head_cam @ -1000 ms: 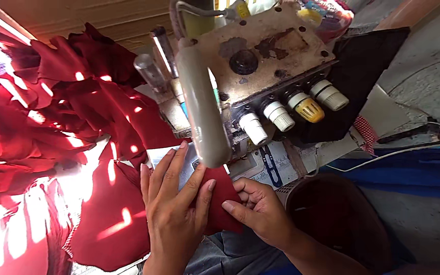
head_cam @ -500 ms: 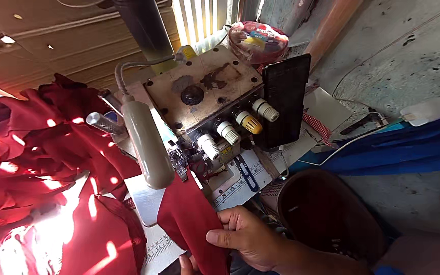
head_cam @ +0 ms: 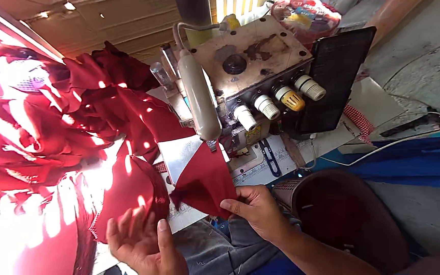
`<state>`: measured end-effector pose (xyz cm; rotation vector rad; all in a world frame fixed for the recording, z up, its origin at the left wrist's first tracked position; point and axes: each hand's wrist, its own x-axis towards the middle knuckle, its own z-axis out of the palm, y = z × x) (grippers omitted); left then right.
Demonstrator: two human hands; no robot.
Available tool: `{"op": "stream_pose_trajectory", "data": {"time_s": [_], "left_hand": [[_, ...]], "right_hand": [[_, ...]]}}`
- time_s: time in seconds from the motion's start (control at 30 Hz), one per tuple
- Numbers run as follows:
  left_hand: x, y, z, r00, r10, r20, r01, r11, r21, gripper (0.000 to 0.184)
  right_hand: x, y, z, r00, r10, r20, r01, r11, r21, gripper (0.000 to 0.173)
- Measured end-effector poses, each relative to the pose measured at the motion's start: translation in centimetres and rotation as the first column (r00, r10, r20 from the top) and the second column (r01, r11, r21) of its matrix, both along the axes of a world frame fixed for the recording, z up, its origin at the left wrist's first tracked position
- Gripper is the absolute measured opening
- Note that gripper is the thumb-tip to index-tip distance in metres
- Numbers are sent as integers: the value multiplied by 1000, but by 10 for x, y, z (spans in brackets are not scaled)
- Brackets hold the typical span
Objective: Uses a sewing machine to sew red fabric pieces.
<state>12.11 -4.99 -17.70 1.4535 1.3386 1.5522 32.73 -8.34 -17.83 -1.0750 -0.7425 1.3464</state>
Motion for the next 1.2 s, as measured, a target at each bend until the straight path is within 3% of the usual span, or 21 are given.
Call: {"op": "stream_pose_trajectory", "data": {"time_s": [0.03,0.13,0.23,0.33,0.47,0.8,0.97,1.07,1.13,1.2], "left_hand": [[4,3,4,997,-5,-74,10,997,77,79],[21,17,22,946,-89,-313,155,968,195,41],[45,34,37,863,-192,-467,325,919,223,27],[60,50,39,759,-233,-608,442,870,218,27],[63,60,34,669,-191,-718,483,846,225,24],[54,77,43,601,-199,-774,554,802,223,17],[45,67,39,633,-170,-755,505,831,236,17],[33,32,29,744,-127,-656,350,911,220,14],[28,1,12,861,-208,-465,285,953,102,17],[31,-26,-4,923,-380,-51,368,915,-167,26]], "right_hand": [[1,-1,1,999,-22,44,21,1000,19,14],[2,-4,7,986,-78,144,67,994,84,16],[2,-6,8,976,-100,194,74,988,135,17],[2,-7,-2,986,-74,150,55,990,128,16],[5,-6,-7,999,-27,30,23,989,148,15],[7,27,13,992,64,-107,-52,993,107,10],[3,33,10,994,35,-108,-24,995,100,17],[2,24,4,995,62,-75,-58,997,57,23],[4,12,3,991,124,-47,-124,992,8,16],[6,2,4,982,188,-37,-188,982,-10,9]]}}
